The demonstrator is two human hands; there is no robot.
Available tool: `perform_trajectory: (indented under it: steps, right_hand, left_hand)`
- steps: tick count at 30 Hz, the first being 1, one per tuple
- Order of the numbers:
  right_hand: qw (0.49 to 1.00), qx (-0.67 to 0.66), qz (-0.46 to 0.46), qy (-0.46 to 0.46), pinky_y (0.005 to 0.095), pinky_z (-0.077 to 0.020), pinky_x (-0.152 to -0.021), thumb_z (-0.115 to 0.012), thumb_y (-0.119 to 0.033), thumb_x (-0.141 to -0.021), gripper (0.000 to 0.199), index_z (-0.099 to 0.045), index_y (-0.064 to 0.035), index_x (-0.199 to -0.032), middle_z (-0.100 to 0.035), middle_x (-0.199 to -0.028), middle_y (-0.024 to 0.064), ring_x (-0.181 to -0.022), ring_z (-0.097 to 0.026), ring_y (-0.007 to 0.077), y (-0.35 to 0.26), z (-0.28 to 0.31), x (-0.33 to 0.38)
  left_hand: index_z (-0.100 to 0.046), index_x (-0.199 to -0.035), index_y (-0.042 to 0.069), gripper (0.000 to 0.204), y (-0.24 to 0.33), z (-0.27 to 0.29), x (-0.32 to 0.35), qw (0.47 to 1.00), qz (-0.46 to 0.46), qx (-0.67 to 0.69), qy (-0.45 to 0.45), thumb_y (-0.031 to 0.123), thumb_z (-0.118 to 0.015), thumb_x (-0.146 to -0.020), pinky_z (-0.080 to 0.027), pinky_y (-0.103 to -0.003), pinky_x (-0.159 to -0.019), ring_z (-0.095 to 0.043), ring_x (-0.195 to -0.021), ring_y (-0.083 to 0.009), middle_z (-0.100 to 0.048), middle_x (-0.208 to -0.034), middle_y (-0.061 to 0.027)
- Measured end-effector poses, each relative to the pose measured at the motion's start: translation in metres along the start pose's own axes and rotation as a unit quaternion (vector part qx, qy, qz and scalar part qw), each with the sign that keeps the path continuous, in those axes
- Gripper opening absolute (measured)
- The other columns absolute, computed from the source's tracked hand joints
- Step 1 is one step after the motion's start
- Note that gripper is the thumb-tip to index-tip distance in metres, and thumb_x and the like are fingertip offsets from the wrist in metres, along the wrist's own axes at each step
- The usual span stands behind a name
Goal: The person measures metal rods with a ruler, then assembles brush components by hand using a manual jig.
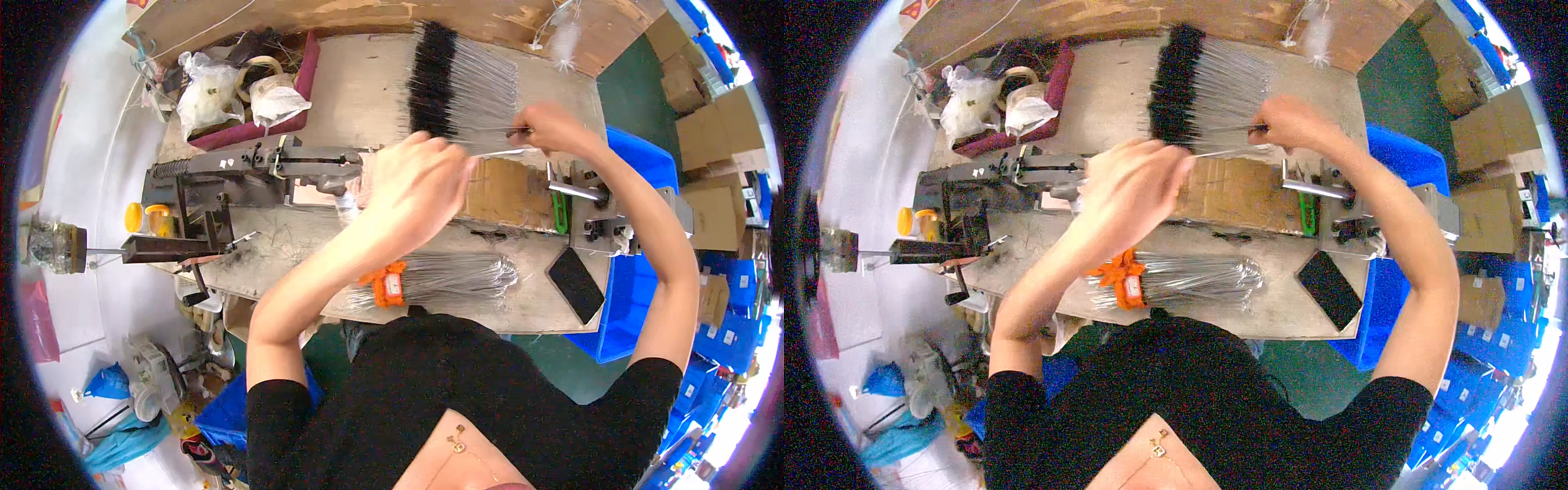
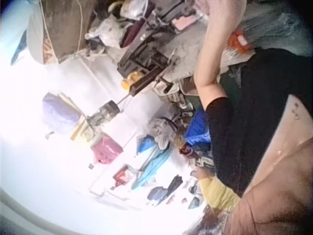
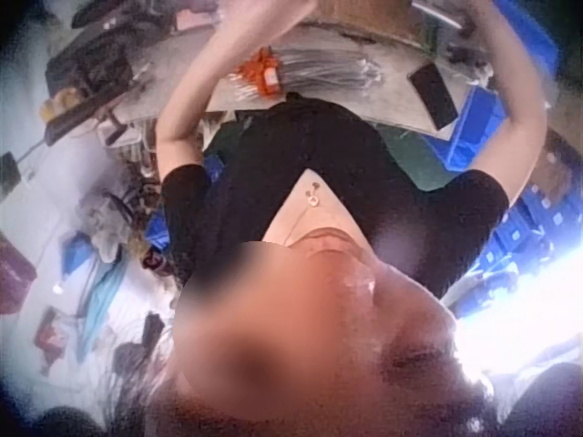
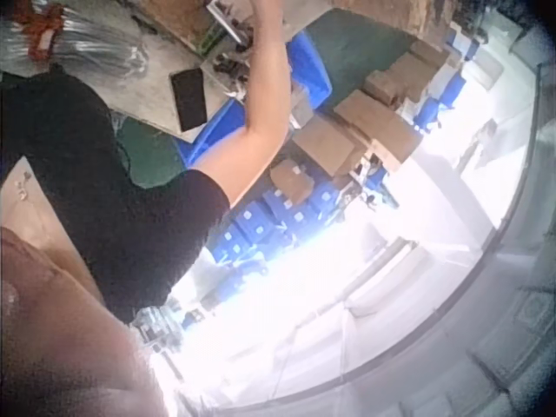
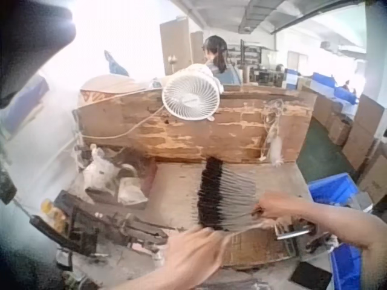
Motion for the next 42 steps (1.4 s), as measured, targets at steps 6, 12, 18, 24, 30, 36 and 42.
perform_trajectory:
  steps: [6, 12, 18, 24, 30, 36, 42]
  right_hand:
    - [0.926, -0.041, 0.232, 0.295, 0.0372, -0.0489, -0.064, -0.067, -0.017, -0.082, 0.018, -0.066, -0.0021, -0.091, -0.067, -0.079, 0.0140, -0.071, -0.065, 0.0295, -0.004, 0.016, 0.052]
    - [0.845, 0.048, 0.310, 0.434, 0.0357, -0.0508, -0.068, -0.073, -0.014, -0.062, 0.044, -0.064, -0.0078, -0.104, -0.069, -0.090, 0.0101, -0.078, -0.067, 0.0259, -0.130, -0.019, 0.096]
    - [0.856, -0.052, 0.351, 0.376, 0.0380, -0.0494, -0.066, -0.071, -0.010, -0.058, 0.044, -0.065, -0.0066, -0.102, -0.069, -0.090, 0.0102, -0.072, -0.064, 0.0284, -0.168, -0.016, 0.044]
    - [0.867, -0.072, 0.335, 0.362, 0.0392, -0.0509, -0.065, -0.069, -0.010, -0.063, 0.037, -0.067, -0.0069, -0.100, -0.069, -0.086, 0.0118, -0.071, -0.065, 0.0307, -0.175, -0.018, 0.030]
    - [0.881, -0.242, 0.292, 0.281, 0.0379, -0.0517, -0.067, -0.066, -0.008, -0.064, 0.030, -0.069, -0.0041, -0.094, -0.066, -0.082, 0.0186, -0.076, -0.066, 0.0338, -0.169, -0.015, 0.018]
    - [0.903, -0.233, 0.271, 0.240, 0.0387, -0.0508, -0.068, -0.064, -0.010, -0.067, 0.030, -0.069, -0.0038, -0.095, -0.065, -0.082, 0.0208, -0.076, -0.066, 0.0359, -0.172, -0.011, 0.020]
    - [0.903, -0.170, 0.298, 0.257, 0.0400, -0.0510, -0.069, -0.066, -0.008, -0.068, 0.032, -0.068, -0.0032, -0.099, -0.066, -0.082, 0.0203, -0.078, -0.066, 0.0363, -0.174, -0.009, 0.021]
  left_hand:
    - [-0.071, -0.080, 0.007, 0.032, -0.012, -0.028, -0.023, 0.982, 0.006, 0.054, -0.182, 0.034, -0.056, -0.090, -0.050, -0.048, -0.069, -0.064, -0.074, -0.0379, -0.063, -0.071, -0.0196]
    - [-0.070, -0.081, 0.005, 0.024, -0.035, 0.022, 0.022, 0.993, 0.036, 0.051, -0.100, 0.027, -0.061, -0.087, -0.047, -0.047, -0.067, -0.062, -0.072, -0.0358, -0.064, -0.072, -0.0168]
    - [-0.063, -0.079, 0.004, 0.006, -0.056, 0.070, 0.082, 0.968, 0.111, -0.114, 0.193, 0.009, -0.064, -0.081, -0.043, -0.042, -0.069, -0.056, -0.072, -0.0300, -0.058, -0.071, -0.0085]
    - [-0.066, -0.094, 0.001, 0.042, -0.033, -0.069, 0.149, 0.680, 0.337, 0.635, -0.145, 0.040, -0.049, -0.098, -0.040, -0.027, -0.058, -0.048, -0.061, -0.0122, -0.056, -0.065, 0.0009]
    - [-0.064, -0.103, 0.003, 0.054, -0.110, -0.033, 0.158, 0.427, 0.199, 0.881, 0.047, 0.048, -0.034, -0.100, -0.042, -0.032, -0.063, -0.053, -0.068, -0.0160, -0.063, -0.082, -0.0047]
    - [-0.054, -0.108, 0.002, 0.032, -0.065, -0.066, 0.114, 0.457, 0.338, 0.823, 0.025, 0.032, -0.055, -0.094, -0.047, -0.036, -0.064, -0.059, -0.079, -0.0149, -0.064, -0.097, -0.0111]
    - [-0.049, -0.112, -0.001, 0.032, -0.112, -0.065, 0.129, 0.757, 0.420, 0.486, -0.118, 0.020, -0.061, -0.091, -0.049, -0.027, -0.062, -0.060, -0.078, -0.0113, -0.059, -0.087, -0.0082]
Point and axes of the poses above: each hand's wrist, its own x-axis away from the middle knuckle, its own z-axis out of the back of the hand, y = z × x, the point moved 6 cm from there along -x, towards the middle knuckle
